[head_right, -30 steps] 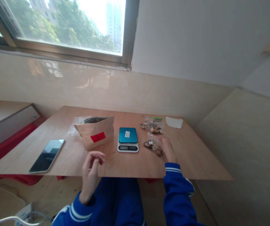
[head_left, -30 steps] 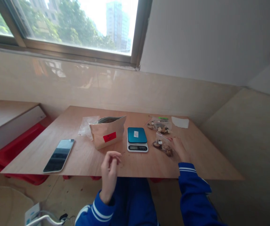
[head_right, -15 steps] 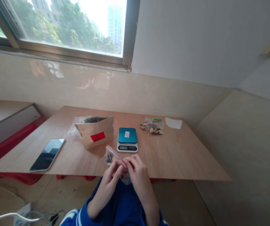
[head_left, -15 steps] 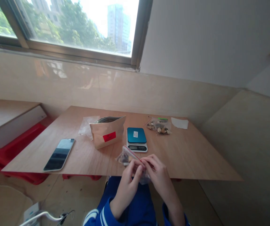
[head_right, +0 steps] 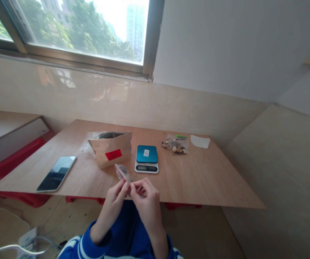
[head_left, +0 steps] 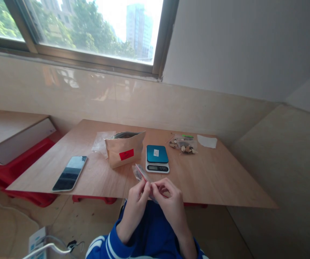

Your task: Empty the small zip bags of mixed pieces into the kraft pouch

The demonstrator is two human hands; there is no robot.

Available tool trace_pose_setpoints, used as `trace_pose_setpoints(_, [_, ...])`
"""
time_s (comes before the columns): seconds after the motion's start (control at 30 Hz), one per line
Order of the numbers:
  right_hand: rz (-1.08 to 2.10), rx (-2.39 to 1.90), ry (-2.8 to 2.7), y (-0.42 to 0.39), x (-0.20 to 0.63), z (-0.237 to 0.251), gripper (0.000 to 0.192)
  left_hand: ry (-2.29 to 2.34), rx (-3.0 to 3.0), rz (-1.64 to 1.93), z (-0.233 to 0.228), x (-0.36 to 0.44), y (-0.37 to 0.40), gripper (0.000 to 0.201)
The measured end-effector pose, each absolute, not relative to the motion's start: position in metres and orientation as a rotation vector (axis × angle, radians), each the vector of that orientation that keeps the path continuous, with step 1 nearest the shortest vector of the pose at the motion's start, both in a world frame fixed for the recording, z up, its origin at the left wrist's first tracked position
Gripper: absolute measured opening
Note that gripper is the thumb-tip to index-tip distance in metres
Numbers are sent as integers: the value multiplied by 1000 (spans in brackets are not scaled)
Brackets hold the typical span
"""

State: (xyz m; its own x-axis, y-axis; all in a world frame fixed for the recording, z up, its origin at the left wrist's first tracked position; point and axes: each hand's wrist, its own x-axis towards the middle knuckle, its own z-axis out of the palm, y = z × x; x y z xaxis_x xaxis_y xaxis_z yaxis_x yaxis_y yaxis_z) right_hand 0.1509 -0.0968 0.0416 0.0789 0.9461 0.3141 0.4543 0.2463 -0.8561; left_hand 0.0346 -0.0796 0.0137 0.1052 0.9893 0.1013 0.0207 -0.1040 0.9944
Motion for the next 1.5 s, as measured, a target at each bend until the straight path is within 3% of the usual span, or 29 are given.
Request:
trace_pose_setpoints(0.23, [275,-1577,-1003,-90,179,43,25,1195,1400,1193,19,24,-89,38])
trace_pose_setpoints(0.43, [579,-1354,-894,-96,182,66,34,974,1296,1361,7,16,-83,47])
trace_pose_setpoints(0.57, [776,-1225,-850,-98,165,71,32,828,914,1443,-18,27,-75,36])
trace_pose_setpoints(0.67, [939,-1183,-832,-94,159,66,33,690,635,1315,-32,37,-78,51])
trace_pose_setpoints(0.77, [1023,-1237,-883,-88,159,55,36,634,523,1259,-31,43,-83,54])
trace_pose_setpoints(0.87, [722,-1306,-952,-86,160,50,39,725,515,1340,-23,43,-81,54])
trace_pose_setpoints(0.93, [557,-1300,-1106,-88,160,51,29,828,515,1434,-21,42,-77,52])
trace_pose_setpoints(1.03, [692,-1219,-1505,-89,158,52,20,963,485,1517,-26,38,-72,48])
trace_pose_setpoints(1.33, [968,-1137,-1868,-62,158,43,58,960,700,1416,-32,21,-67,47])
trace_pose_setpoints(1.5, [976,-1182,-1947,-57,159,50,54,1053,776,1392,-29,9,-64,44])
